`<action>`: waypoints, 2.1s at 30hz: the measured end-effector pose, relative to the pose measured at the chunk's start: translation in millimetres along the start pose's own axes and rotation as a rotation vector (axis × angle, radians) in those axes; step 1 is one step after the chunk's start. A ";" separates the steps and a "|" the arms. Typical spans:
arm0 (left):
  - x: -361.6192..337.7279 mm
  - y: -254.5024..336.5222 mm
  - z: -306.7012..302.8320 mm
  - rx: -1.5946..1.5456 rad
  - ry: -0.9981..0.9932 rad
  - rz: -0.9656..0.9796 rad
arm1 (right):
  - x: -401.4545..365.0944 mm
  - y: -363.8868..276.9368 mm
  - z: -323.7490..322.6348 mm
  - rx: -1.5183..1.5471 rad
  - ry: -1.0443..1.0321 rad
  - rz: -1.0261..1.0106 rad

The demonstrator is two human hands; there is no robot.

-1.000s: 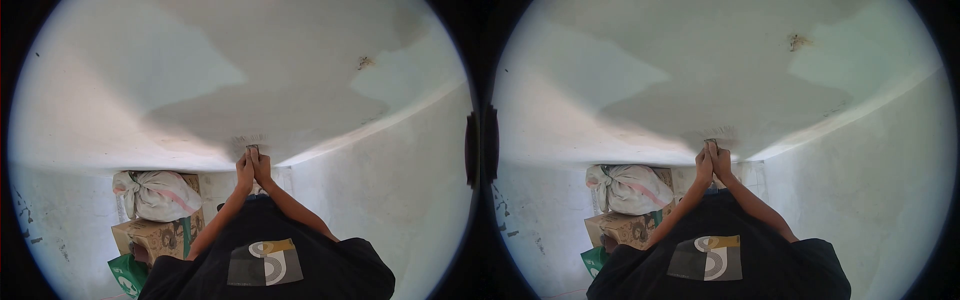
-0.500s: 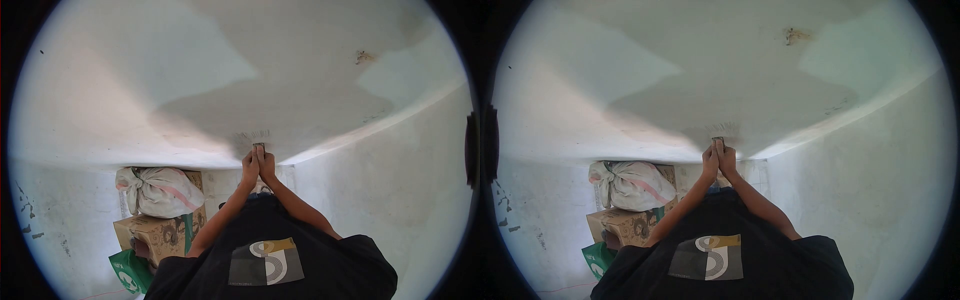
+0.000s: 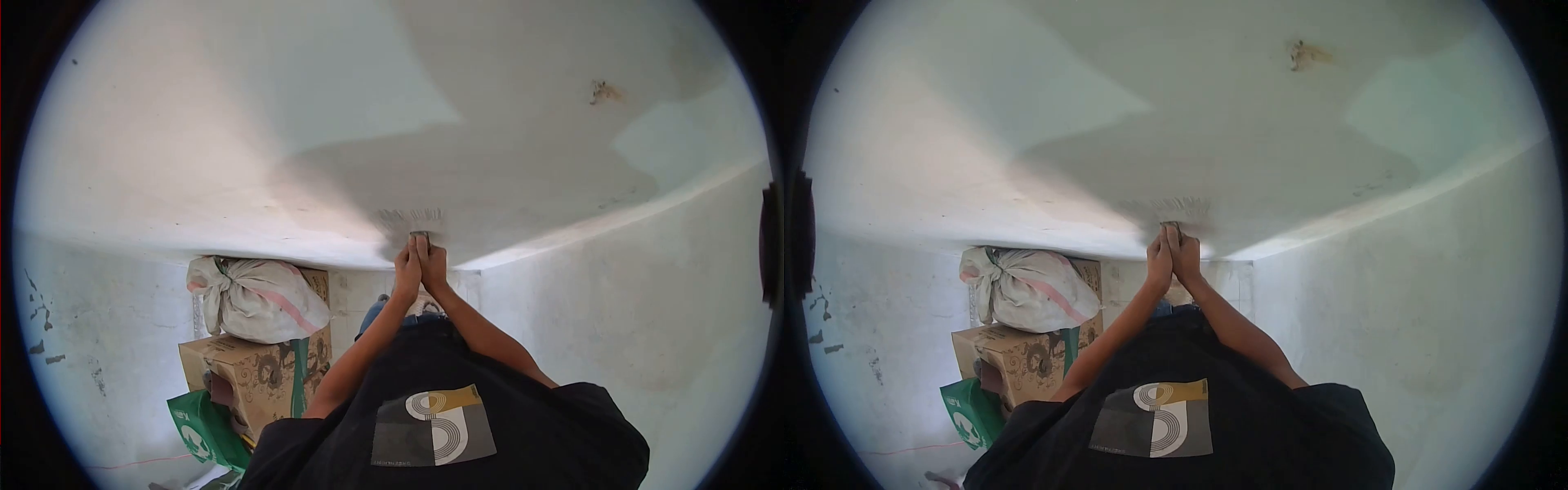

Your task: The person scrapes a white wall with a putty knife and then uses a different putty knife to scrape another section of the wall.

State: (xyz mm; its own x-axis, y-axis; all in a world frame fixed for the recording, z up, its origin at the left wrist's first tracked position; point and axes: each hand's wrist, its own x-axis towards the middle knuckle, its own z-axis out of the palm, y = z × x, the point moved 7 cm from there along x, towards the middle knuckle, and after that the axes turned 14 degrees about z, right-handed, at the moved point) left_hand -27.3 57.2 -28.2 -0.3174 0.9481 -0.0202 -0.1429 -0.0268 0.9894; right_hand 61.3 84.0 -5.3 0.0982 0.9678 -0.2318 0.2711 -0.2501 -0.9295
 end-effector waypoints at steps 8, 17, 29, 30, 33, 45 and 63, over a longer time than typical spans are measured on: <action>-6.8 -20.7 -1.7 -0.153 0.005 -0.112 | -8.2 -5.3 -2.7 0.016 0.020 -0.039; -7.2 -13.3 8.4 -0.308 -0.022 -0.158 | -7.4 2.0 -3.3 -0.071 0.031 -0.002; -12.3 8.9 1.3 -0.157 -0.058 -0.144 | -10.9 -13.3 -8.9 -0.078 0.032 0.077; -5.0 4.4 1.9 -0.070 -0.120 -0.097 | -12.1 4.4 -6.2 -0.079 0.037 0.074; -14.7 -18.0 -0.5 -0.081 0.042 -0.201 | -8.8 32.1 1.7 -0.102 0.051 0.148; -2.9 -33.7 -4.8 -0.353 -0.049 -0.199 | -4.0 23.5 11.5 -0.037 0.053 0.035; 2.3 -40.8 -11.5 -0.294 0.051 -0.218 | -0.7 15.1 18.3 -0.092 0.001 0.091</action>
State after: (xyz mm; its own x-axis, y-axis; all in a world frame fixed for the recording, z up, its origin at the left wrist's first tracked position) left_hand -32.9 56.8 -70.3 -0.2953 0.9247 -0.2404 -0.4730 0.0772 0.8777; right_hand 47.8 80.1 -24.5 0.1278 0.9409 -0.3138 0.3478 -0.3388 -0.8742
